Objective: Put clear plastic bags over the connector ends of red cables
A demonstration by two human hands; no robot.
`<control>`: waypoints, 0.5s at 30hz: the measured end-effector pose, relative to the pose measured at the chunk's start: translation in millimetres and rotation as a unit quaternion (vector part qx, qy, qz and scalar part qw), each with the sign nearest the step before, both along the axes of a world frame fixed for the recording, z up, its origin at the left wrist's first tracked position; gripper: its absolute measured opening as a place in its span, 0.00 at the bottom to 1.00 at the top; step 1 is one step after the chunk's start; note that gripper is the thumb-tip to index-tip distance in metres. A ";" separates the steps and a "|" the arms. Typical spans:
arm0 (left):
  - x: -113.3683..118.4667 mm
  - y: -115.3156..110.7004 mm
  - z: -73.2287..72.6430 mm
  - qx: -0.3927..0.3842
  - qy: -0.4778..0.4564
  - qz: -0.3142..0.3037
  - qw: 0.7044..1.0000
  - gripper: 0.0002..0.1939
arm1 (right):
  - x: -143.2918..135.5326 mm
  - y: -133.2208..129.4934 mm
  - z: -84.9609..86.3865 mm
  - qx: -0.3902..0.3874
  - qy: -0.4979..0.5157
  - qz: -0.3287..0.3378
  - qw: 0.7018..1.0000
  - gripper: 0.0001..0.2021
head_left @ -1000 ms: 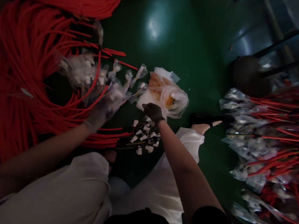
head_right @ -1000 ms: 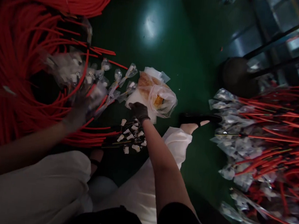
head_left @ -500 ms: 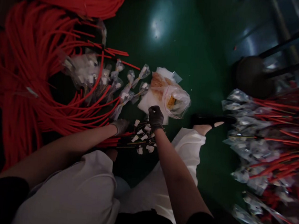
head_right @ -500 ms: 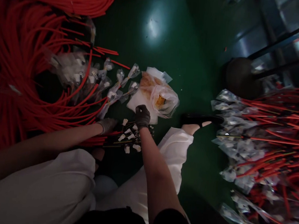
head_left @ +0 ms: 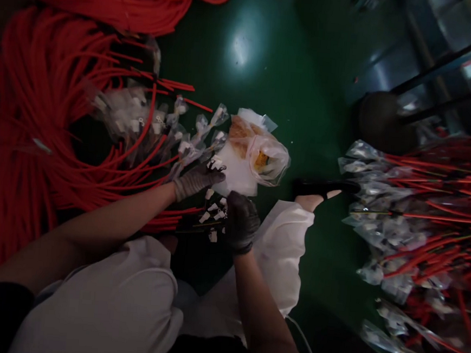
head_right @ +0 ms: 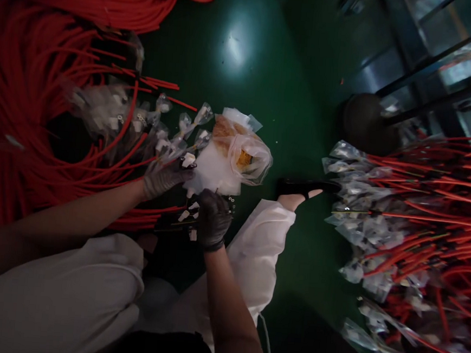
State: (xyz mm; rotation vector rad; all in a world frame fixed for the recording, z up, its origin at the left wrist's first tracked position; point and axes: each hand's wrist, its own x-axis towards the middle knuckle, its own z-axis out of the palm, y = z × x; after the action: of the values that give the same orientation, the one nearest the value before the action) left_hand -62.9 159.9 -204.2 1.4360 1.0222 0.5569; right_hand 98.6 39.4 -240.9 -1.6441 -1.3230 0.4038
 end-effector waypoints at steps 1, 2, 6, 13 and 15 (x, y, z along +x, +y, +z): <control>3.0 1.8 -1.0 0.002 0.013 0.024 1.000 0.22 | -5.0 -0.4 -0.5 0.010 -0.024 0.053 0.998 0.11; 4.1 3.1 -4.1 0.001 0.033 0.036 0.999 0.22 | -9.3 -1.4 -1.4 0.016 -0.043 0.099 0.994 0.12; -3.6 4.1 -18.4 -0.009 0.080 0.059 0.995 0.22 | -17.2 -8.0 -4.5 -0.002 0.017 0.125 0.992 0.07; -16.5 11.5 -7.3 -0.106 -0.009 -0.057 0.993 0.23 | 6.0 18.2 9.6 -0.228 0.281 0.146 0.921 0.14; -19.2 13.4 -7.3 -0.125 -0.041 -0.054 0.990 0.24 | 11.6 28.6 14.2 -0.249 0.308 0.108 0.912 0.15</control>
State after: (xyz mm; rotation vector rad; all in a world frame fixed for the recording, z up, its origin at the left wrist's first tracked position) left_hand -82.1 173.3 -211.5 1.2270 0.9085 0.3911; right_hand 110.3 68.0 -226.7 -1.5631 -0.9517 1.3661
